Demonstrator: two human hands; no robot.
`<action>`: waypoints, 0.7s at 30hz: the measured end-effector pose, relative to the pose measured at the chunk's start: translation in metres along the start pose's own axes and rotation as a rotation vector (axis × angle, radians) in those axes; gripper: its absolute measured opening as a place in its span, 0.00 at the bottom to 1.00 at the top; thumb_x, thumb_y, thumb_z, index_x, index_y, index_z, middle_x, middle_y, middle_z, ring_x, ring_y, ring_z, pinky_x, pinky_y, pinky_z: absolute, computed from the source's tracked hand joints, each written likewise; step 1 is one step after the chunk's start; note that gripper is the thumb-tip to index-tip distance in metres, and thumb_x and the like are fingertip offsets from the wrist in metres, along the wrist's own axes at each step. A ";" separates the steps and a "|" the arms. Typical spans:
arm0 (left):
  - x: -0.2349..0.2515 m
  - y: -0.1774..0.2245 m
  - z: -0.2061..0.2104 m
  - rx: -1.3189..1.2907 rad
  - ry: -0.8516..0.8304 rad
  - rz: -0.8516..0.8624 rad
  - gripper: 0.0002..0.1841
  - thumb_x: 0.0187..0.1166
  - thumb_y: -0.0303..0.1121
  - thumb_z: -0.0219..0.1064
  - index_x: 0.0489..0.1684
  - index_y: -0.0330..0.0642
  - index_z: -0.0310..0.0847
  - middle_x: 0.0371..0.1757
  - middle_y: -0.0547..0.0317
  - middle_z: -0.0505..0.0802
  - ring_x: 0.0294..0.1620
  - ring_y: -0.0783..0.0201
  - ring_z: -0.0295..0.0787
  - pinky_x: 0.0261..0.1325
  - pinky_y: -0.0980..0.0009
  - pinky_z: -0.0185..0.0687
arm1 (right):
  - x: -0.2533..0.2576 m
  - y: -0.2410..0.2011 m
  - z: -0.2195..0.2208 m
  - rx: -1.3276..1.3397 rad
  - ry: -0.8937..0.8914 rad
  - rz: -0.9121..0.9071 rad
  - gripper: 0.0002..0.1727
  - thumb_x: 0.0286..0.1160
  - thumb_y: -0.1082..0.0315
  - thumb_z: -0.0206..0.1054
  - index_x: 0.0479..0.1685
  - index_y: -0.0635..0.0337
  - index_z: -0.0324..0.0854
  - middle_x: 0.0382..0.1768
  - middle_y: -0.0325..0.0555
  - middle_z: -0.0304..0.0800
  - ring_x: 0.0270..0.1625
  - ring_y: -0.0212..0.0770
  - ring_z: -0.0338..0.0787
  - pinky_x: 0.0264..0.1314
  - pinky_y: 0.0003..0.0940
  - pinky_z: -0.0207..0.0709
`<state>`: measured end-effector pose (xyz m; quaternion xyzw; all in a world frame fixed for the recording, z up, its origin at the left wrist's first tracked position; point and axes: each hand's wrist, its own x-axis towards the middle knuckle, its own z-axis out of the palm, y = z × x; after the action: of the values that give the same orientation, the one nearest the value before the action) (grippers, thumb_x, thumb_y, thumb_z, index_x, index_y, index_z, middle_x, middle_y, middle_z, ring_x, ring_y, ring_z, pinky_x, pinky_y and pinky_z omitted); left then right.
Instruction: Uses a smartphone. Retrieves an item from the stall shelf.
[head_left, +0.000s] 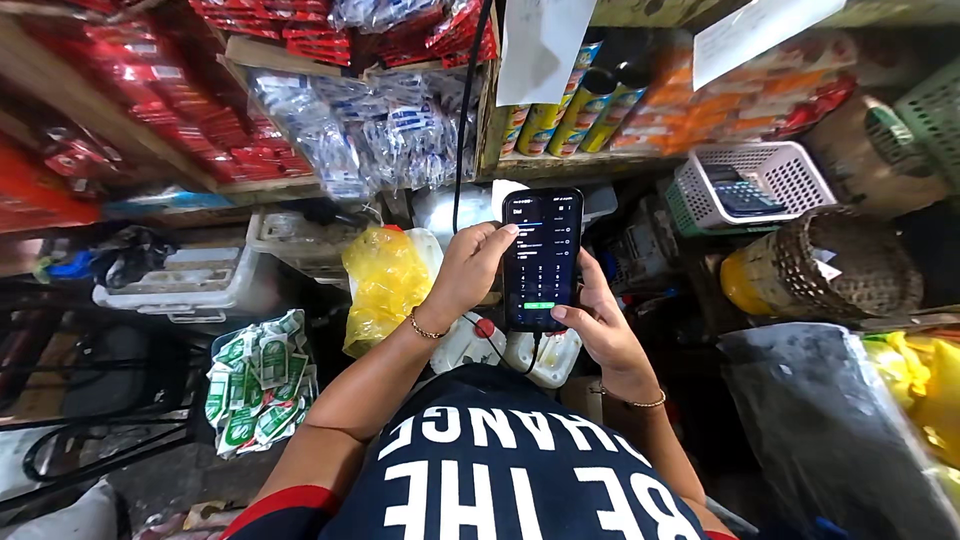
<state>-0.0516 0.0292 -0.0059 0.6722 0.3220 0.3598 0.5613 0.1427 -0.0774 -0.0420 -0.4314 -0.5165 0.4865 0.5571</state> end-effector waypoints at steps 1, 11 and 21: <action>0.000 0.000 0.000 0.001 0.003 0.000 0.25 0.93 0.47 0.48 0.24 0.43 0.74 0.20 0.56 0.81 0.17 0.66 0.75 0.20 0.73 0.70 | 0.000 0.000 0.000 0.008 0.000 0.002 0.46 0.72 0.66 0.66 0.92 0.50 0.45 0.71 0.46 0.81 0.63 0.40 0.89 0.60 0.36 0.89; 0.003 -0.001 0.002 0.000 0.014 -0.010 0.23 0.93 0.45 0.50 0.24 0.43 0.73 0.21 0.56 0.82 0.18 0.66 0.78 0.22 0.72 0.74 | 0.000 0.000 0.000 0.018 -0.006 0.005 0.45 0.72 0.67 0.66 0.92 0.49 0.46 0.70 0.46 0.81 0.62 0.40 0.90 0.55 0.35 0.90; 0.004 -0.001 0.003 0.001 0.012 -0.010 0.22 0.92 0.43 0.50 0.24 0.42 0.74 0.22 0.56 0.83 0.20 0.67 0.79 0.23 0.72 0.75 | -0.002 0.001 -0.002 0.007 0.010 0.013 0.47 0.72 0.66 0.67 0.92 0.50 0.45 0.72 0.46 0.80 0.66 0.40 0.88 0.65 0.36 0.87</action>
<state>-0.0469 0.0314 -0.0064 0.6688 0.3290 0.3607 0.5607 0.1442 -0.0788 -0.0431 -0.4354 -0.5093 0.4898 0.5577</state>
